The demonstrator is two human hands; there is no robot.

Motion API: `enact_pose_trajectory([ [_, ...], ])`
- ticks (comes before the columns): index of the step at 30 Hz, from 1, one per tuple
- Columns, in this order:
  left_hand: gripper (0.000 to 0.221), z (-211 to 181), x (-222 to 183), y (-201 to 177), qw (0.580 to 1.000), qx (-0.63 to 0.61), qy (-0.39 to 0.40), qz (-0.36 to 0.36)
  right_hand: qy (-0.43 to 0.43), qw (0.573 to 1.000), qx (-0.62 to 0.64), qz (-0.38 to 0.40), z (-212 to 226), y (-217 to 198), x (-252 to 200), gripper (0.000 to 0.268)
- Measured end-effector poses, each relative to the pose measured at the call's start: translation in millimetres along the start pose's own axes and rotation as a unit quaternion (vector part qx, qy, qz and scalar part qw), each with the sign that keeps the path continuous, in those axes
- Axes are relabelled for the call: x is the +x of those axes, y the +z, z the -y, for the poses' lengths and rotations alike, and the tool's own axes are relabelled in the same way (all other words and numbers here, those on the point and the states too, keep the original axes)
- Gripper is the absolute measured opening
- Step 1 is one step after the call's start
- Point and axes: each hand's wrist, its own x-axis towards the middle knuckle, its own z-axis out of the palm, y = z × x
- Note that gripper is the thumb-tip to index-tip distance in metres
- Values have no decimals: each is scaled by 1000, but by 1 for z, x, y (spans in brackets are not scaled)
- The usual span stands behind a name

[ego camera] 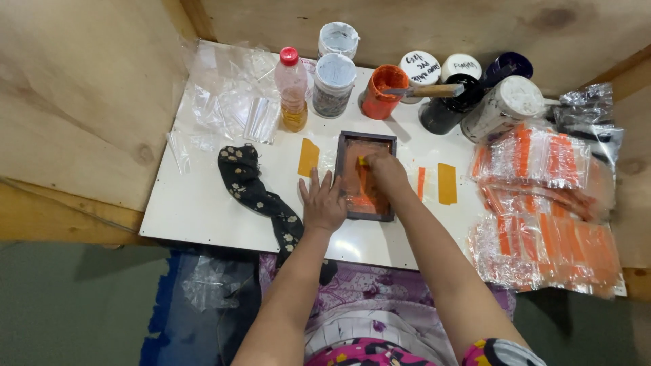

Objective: Manual screen printing of orange ink onto individual plastic strips using a small frame and brush.

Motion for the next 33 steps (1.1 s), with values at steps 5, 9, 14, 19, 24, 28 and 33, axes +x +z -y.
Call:
enact_pose_trajectory([
  [5, 54, 0, 0, 4, 1000, 4, -4, -2, -46, 999, 20, 5, 35, -25, -50, 16],
  [9, 55, 1, 1, 2, 1000, -5, -6, 0, -52, 994, 95, 26, 34, -33, -66, 33],
  [14, 56, 1, -2, 2, 1000, -8, -8, 2, 36, 989, 143, 23, 15, -68, -13, 22],
  [19, 56, 1, 1, 1, 1000, -8, -5, -5, 22, 999, 16, -27, -14, 7, 14, 23],
  [24, 55, 2, -1, 8, 1000, -7, 1, -22, -62, 998, -18, -24, 26, -26, -32, 13],
  [28, 55, 4, -3, 14, 1000, -16, 1, -24, -89, 996, 19, -21, 48, -52, -71, 12],
  [33, 54, 4, -2, 12, 999, -19, 3, -36, -8, 988, 143, 56, 35, -83, -56, 18],
])
